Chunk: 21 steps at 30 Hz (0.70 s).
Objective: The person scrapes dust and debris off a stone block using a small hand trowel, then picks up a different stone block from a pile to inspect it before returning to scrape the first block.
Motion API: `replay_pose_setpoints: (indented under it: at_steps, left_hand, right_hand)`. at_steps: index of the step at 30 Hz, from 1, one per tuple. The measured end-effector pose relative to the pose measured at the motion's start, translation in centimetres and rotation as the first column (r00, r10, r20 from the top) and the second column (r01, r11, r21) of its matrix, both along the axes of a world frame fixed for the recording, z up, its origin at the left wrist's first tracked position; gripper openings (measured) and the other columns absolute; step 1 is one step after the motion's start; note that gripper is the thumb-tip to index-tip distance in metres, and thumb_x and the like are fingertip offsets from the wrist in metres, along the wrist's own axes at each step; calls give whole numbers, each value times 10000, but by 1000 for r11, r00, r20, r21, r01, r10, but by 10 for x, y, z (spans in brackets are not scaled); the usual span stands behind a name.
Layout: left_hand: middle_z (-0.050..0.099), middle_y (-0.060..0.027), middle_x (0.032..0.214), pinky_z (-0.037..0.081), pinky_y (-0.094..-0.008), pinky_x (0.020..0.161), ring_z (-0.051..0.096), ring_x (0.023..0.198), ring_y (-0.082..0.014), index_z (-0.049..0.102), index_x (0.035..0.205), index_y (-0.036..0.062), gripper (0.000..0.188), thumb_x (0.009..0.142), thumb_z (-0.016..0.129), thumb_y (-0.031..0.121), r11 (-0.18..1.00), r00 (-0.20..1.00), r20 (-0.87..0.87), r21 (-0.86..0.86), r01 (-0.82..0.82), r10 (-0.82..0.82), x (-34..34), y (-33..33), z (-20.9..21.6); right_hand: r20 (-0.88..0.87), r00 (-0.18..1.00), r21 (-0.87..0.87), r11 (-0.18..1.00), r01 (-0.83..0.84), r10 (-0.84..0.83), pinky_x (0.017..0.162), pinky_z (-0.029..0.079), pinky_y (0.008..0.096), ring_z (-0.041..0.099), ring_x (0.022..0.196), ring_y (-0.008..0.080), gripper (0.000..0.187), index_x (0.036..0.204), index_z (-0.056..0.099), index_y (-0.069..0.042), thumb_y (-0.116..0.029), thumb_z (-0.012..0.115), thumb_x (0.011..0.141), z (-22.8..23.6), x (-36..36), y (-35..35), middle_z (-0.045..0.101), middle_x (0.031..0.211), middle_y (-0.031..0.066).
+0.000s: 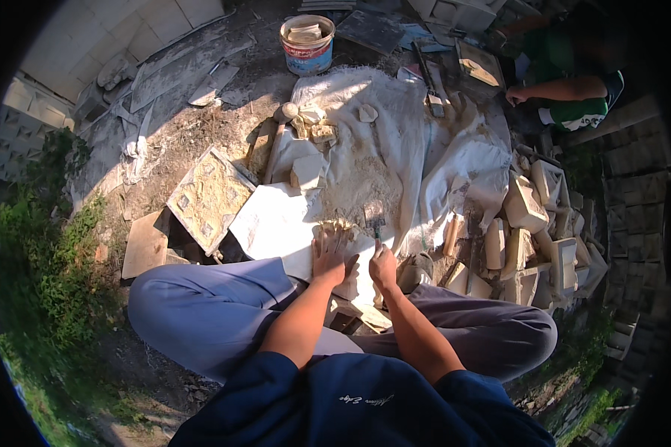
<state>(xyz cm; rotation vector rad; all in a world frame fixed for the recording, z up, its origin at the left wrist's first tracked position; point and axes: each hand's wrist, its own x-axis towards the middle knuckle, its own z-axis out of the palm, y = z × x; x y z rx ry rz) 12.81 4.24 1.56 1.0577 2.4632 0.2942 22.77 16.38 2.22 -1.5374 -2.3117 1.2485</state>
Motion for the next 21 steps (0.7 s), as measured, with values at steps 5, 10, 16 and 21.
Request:
replay_pose_setpoints:
  at_steps: [5, 10, 16, 21]
  left_hand:
    - [77, -32, 1681, 42, -683, 1180, 10, 1536, -380, 142, 1610, 256, 807, 955, 486, 576, 984, 995, -32, -153, 92, -98, 8, -3, 9]
    - [50, 20, 1685, 9, -710, 1163, -19, 1533, -393, 120, 1610, 257, 825, 951, 457, 622, 988, 994, 78, -128, 87, -78, 5, 4, 8]
    - [50, 38, 1684, 47, -785, 1112, 15, 1537, -374, 136, 1609, 278, 791, 955, 468, 574, 990, 995, 10, -93, 103, -102, 6, -1, -5]
    - [116, 30, 1675, 59, -746, 1141, 57, 1544, -317, 156, 1607, 211, 799, 957, 487, 536, 992, 995, -26, -94, 89, -92, 14, 0, -1]
  right_hand:
    - [191, 980, -187, 982, -25, 61, 777, 465, 555, 635, 883, 526, 657, 878, 677, 77, -528, 455, 1010, -6, 5, 14, 638, 828, 375]
    - [-180, 979, 63, 992, 107, -94, 777, 468, 548, 632, 877, 527, 620, 890, 687, 51, -495, 427, 1026, 6, -14, 1, 650, 814, 338]
    - [144, 983, -143, 986, -91, 112, 774, 470, 568, 615, 878, 549, 625, 875, 675, 74, -485, 440, 1026, -17, 1, 3, 638, 815, 358]
    - [-69, 993, 57, 993, 99, -95, 732, 483, 552, 608, 878, 552, 596, 871, 659, 86, -464, 484, 1018, 10, -13, -2, 620, 822, 368]
